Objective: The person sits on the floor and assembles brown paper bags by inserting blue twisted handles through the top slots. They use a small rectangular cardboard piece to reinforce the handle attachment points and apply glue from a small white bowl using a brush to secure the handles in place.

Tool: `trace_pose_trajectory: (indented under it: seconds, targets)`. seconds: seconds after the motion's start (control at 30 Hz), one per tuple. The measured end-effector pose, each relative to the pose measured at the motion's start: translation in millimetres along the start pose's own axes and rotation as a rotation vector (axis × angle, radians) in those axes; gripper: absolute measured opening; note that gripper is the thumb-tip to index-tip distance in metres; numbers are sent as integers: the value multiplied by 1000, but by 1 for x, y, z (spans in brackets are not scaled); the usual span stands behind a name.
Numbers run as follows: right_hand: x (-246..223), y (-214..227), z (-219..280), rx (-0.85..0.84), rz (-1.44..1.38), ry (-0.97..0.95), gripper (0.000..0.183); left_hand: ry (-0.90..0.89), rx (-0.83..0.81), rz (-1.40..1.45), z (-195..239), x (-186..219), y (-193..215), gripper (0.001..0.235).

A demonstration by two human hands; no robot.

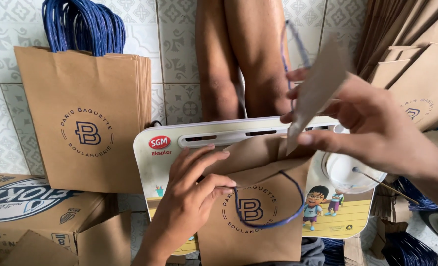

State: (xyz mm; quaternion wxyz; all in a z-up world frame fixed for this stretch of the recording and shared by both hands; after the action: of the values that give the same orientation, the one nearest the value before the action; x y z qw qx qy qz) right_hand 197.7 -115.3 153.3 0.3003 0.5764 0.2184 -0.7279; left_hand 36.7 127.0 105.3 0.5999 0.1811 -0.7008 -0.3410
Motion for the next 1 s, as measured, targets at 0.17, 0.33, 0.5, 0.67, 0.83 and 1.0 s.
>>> trace_pose_trajectory:
  seconds: [0.17, 0.33, 0.5, 0.67, 0.83, 1.0]
  targets:
    - [-8, -23, -22, -76, 143, 19, 47, -17, -138, 166, -6, -7, 21, 18]
    - [-4, -34, -28, -71, 395, 49, 50, -4, -235, 229, -9, -16, 25, 14]
    - [14, -45, -21, -93, 593, 97, 50, -17, -231, 245, -12, -24, 23, 17]
    - [31, -45, -16, -111, 804, 169, 50, -8, -172, 264, -16, -28, 21, 12]
    - [37, -44, -17, -126, 858, 166, 52, 72, -180, 329, -17, -32, 22, 15]
    - [41, -44, -19, -139, 981, 171, 47, 102, -118, 307, -16, -38, 19, 10]
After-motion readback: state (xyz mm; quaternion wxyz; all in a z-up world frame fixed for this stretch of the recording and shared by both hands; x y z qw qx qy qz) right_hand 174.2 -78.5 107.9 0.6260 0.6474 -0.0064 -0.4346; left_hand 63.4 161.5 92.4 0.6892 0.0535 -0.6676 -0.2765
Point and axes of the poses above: each hand's wrist, its own z-axis away from the middle knuckle, its own y-axis out of the back of the hand, x = y × z, the point moved 2 cm from there along -z, towards the middle knuckle, and after that the axes turned 9 degrees about -z, right-handed, at the moved point
